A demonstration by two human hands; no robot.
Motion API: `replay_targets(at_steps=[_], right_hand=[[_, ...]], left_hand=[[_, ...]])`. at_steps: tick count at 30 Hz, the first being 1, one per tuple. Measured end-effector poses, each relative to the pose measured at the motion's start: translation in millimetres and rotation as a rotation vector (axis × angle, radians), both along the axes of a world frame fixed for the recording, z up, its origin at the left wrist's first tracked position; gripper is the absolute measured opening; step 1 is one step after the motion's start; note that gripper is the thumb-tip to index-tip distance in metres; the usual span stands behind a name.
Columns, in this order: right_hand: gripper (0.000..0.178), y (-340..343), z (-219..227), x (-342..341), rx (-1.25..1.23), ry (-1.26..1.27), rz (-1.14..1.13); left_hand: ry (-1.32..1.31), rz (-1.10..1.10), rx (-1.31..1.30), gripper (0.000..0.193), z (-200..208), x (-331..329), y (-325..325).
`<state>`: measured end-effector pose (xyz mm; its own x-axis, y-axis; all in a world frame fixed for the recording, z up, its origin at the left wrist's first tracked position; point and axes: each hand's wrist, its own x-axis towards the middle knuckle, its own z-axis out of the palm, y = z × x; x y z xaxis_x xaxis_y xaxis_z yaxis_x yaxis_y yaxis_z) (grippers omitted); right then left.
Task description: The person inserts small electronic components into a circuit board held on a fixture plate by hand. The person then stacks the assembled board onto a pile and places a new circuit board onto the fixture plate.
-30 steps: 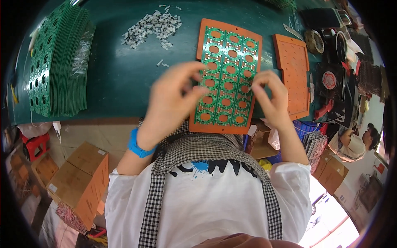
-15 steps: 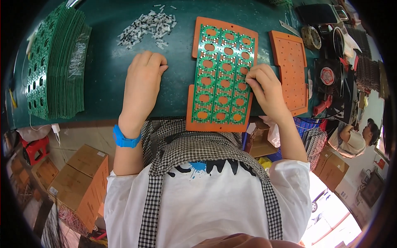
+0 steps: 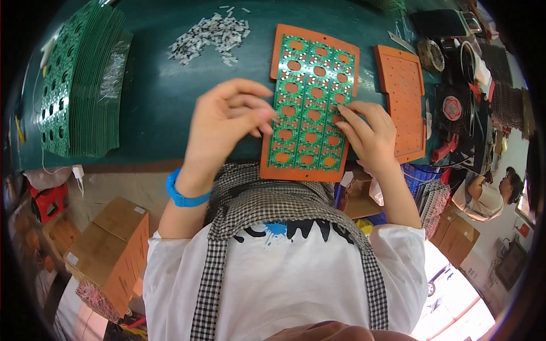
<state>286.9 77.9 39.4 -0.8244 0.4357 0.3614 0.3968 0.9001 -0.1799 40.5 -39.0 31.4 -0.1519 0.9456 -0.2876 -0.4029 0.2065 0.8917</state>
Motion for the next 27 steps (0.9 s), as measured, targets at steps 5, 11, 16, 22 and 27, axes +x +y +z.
replay_targets(at_steps=[5, 11, 16, 22, 27], right_hand=[[0.028, -24, 10, -21, -0.044, 0.249, 0.175], [0.02, -29, 7, -23, -0.122, 0.328, 0.244], [0.012, -17, 14, -1, -0.373, 0.225, 0.054], [0.009, -10, 8, 13, -0.531, 0.035, -0.013], [0.011, -11, 6, 11, -0.483, 0.003, 0.017]], left_hand=[[-0.092, -0.136, -0.05, 0.024, 12, 35, 4], [-0.109, -0.173, -0.02, 0.022, 7, 46, 5], [0.871, 0.105, 0.016, 0.023, 8, 21, -1], [1.516, 0.267, -0.036, 0.02, -18, -16, -4], [1.414, 0.242, -0.007, 0.012, -18, -16, -3]])
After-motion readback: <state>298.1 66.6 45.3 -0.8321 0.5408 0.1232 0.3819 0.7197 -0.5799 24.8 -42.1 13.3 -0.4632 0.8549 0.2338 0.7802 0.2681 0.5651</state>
